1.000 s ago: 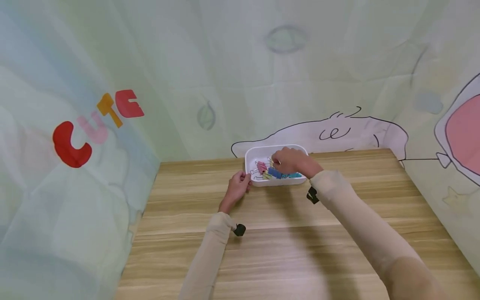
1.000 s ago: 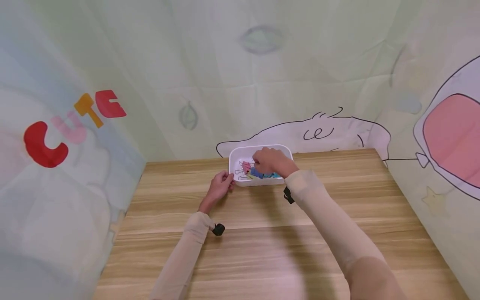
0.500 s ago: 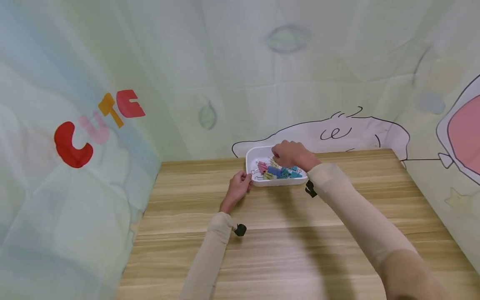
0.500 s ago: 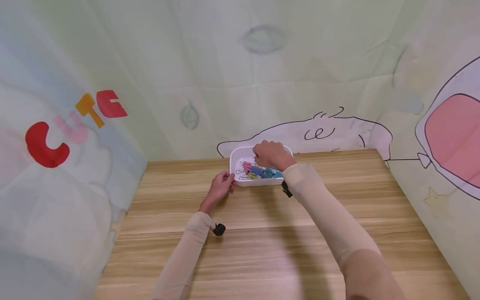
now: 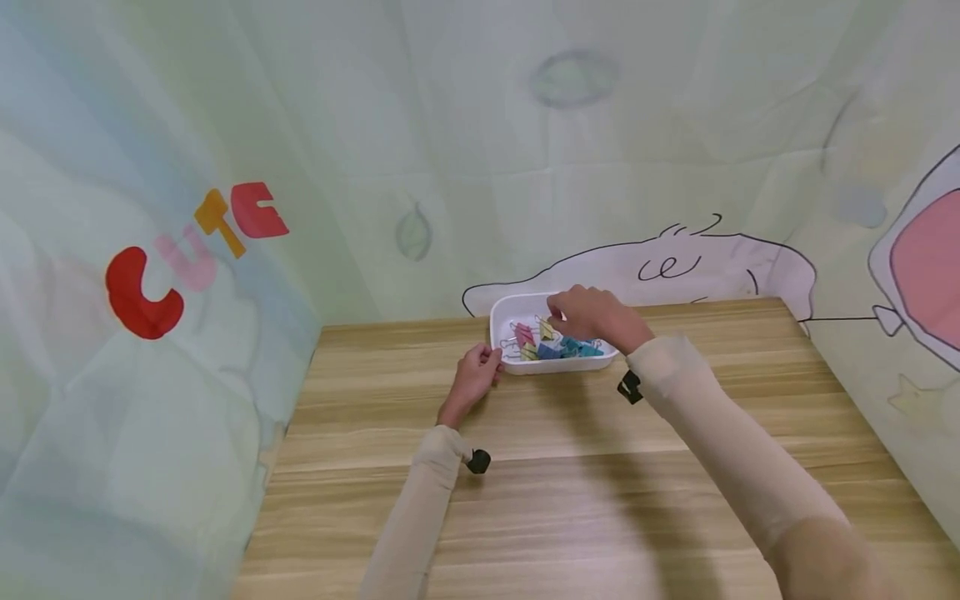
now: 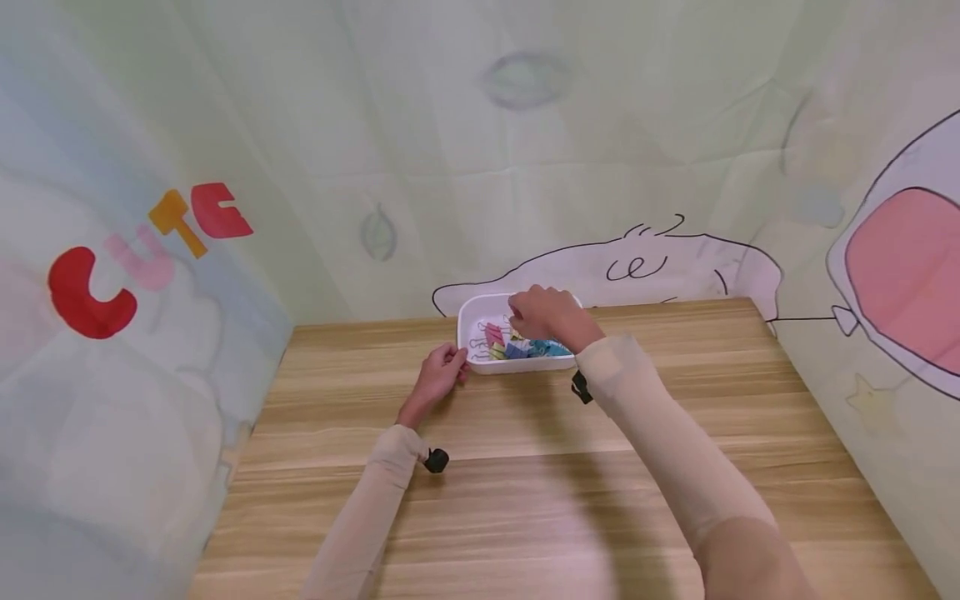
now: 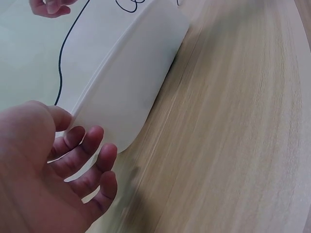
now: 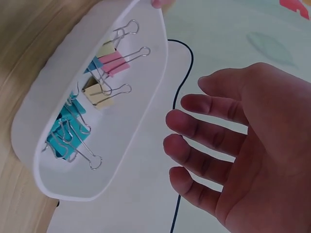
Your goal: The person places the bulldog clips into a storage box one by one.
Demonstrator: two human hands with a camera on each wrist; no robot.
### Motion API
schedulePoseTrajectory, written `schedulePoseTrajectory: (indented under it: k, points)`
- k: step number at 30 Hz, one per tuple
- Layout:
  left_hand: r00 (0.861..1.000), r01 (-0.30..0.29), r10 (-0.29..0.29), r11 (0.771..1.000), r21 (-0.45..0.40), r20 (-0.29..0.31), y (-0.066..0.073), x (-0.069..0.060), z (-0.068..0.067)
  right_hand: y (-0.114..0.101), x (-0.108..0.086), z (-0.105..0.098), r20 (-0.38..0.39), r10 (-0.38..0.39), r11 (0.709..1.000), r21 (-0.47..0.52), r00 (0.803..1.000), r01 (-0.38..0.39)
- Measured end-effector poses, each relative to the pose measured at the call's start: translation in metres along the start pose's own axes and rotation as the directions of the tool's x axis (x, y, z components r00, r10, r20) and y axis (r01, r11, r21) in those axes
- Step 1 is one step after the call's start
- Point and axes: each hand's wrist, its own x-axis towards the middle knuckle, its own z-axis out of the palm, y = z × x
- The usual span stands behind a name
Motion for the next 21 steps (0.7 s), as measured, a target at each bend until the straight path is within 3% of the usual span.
schedulePoseTrajectory:
  k: [9,15,18,21]
  points:
    - [1.0,-0.016,0.016,0.999,0.044,0.013,-0.006,0.001,-0.007,0.008,-0.016,0.025,-0.053,-0.036,0.999,0.033,0.998,0.038]
    - [0.999,-0.03,0.026,0.992,0.124,0.037,-0.004,-0.005,-0.021,0.02,-0.034,0.051,-0.116,-0.071,0.996,0.052,0.991,0.078]
    - [0.998,-0.052,0.043,0.97,0.236,0.042,0.002,-0.012,-0.031,0.027,-0.045,0.063,-0.16,-0.072,0.994,0.068,0.985,0.084]
    - [0.994,-0.107,0.096,0.924,0.368,0.047,0.01,-0.019,-0.04,0.036,-0.056,0.073,-0.211,-0.067,0.993,0.076,0.975,0.085]
